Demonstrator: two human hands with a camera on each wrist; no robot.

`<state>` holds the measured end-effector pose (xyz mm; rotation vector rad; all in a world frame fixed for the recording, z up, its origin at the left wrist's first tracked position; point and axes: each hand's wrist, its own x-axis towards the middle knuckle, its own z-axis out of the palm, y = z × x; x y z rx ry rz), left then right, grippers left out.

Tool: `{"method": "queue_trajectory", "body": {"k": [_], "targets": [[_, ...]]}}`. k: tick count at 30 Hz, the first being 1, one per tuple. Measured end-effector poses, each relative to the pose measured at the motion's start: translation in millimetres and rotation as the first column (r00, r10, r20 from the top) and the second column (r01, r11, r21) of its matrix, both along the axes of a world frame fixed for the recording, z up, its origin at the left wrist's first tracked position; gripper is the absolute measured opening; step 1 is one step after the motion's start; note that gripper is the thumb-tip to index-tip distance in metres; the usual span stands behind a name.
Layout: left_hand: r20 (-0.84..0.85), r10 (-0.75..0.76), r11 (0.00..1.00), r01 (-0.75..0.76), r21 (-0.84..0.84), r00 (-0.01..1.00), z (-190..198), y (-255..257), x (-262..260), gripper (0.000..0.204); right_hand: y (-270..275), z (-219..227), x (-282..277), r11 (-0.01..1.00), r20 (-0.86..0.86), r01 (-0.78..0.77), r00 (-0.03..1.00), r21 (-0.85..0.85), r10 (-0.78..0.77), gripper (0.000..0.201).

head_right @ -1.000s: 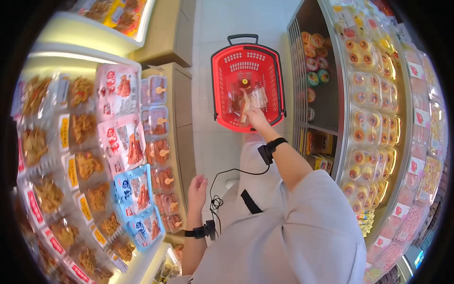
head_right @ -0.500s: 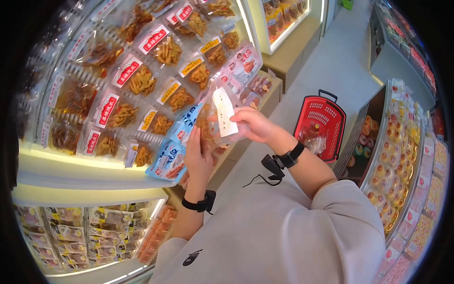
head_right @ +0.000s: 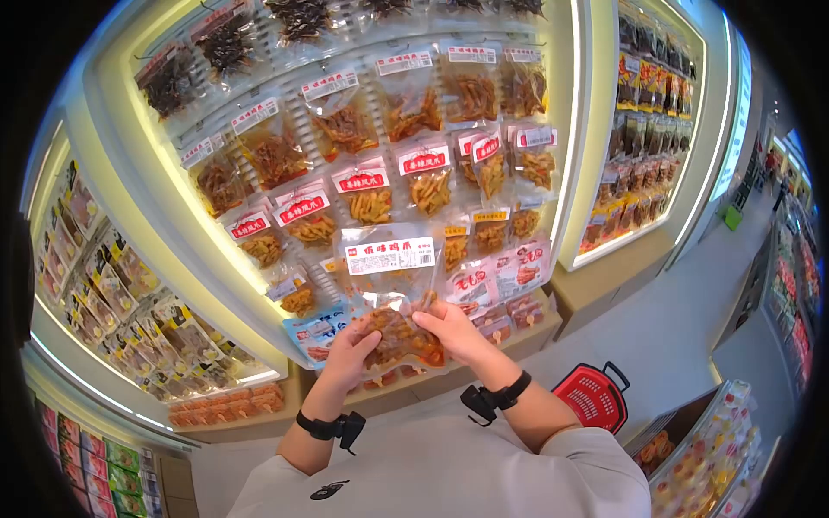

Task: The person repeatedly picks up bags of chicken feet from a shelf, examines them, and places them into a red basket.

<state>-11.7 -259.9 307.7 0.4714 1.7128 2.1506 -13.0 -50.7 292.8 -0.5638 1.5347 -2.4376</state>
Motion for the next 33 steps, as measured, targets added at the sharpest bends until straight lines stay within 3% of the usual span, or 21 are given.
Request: {"method": "queue_trajectory", "body": {"k": [3, 5, 7, 11, 13, 16, 17, 20, 22, 23, 25, 27, 29, 33], "targets": [[-0.094, 0.145, 0.989, -0.142, 0.029, 0.985, 5.6, 20.5, 7.7, 0.036, 14.6, 2.3, -4.3, 0.998, 0.072, -0.021, 0.997, -0.055, 0.025, 0.030], [-0.095, 0.188, 0.982, -0.184, 0.047, 0.978, 1.8, 29.2, 5.0, 0.038, 25.8, 7.9, -0.2, 0.994, 0.217, -0.066, 0.975, 0.083, 0.047, 0.029], [-0.027, 0.196, 0.971, -0.190, 0.144, 0.980, 1.8, 41.1, 4.6, 0.042, 33.9, 9.1, -4.5, 0.992, 0.204, -0.048, 0.979, 0.120, 0.023, 0.028], [-0.080, 0.168, 0.975, -0.154, 0.164, 0.982, -2.4, 63.8, -1.5, 0.047, 51.3, -8.9, -17.1, 0.962, 0.015, 0.110, 0.993, 0.248, -0.117, 0.024], [-0.216, 0.161, 0.981, -0.131, 0.146, 0.963, 1.7, 72.4, -0.8, 0.052, 56.8, -8.7, -22.3, 0.941, -0.067, 0.174, 0.985, 0.292, -0.161, 0.023], [-0.140, 0.168, 0.985, -0.161, 0.062, 0.976, -1.5, 68.0, -6.3, 0.054, 56.4, 2.8, -22.1, 0.909, -0.232, 0.263, 0.953, 0.323, -0.193, 0.022], [-0.136, 0.165, 0.983, -0.152, 0.100, 0.977, 1.1, 67.3, -8.5, 0.053, 54.6, 10.0, -20.7, 0.901, -0.199, 0.251, 0.961, 0.353, -0.189, 0.022], [-0.106, 0.166, 0.982, -0.156, 0.104, 0.980, 10.5, 57.2, -10.0, 0.052, 43.9, 30.8, -13.8, 0.912, -0.015, 0.191, 0.980, 0.362, -0.199, 0.024], [-0.101, 0.166, 0.979, -0.152, 0.133, 0.981, 7.2, 46.9, -16.6, 0.052, 34.8, 29.3, -20.1, 0.838, -0.177, 0.275, 0.960, 0.471, -0.216, 0.023], [-0.113, 0.161, 0.977, -0.142, 0.161, 0.980, 5.8, 40.5, -19.4, 0.052, 28.7, 24.5, -24.3, 0.839, -0.163, 0.262, 0.964, 0.478, -0.208, 0.023], [-0.090, 0.176, 0.978, -0.164, 0.127, 0.980, 10.7, 24.4, -24.9, 0.051, 11.2, 18.9, -34.9, 0.796, -0.378, 0.419, 0.888, 0.437, -0.260, 0.023], [-0.101, 0.149, 0.985, -0.140, 0.099, 0.984, 17.1, 3.1, -32.8, 0.050, -9.5, 26.3, -38.1, 0.789, -0.329, 0.405, 0.904, 0.462, -0.272, 0.027], [-0.165, 0.184, 0.983, -0.177, 0.057, 0.969, 27.2, -23.9, -40.8, 0.050, -38.5, 39.6, -41.0, 0.833, -0.315, 0.426, 0.893, 0.354, -0.323, 0.030], [-0.314, 0.172, 0.981, -0.192, -0.034, 0.934, 47.7, -82.6, -67.9, 0.059, -91.4, 60.1, -67.8, 0.786, -0.432, 0.474, 0.852, 0.398, -0.294, 0.032]]}}
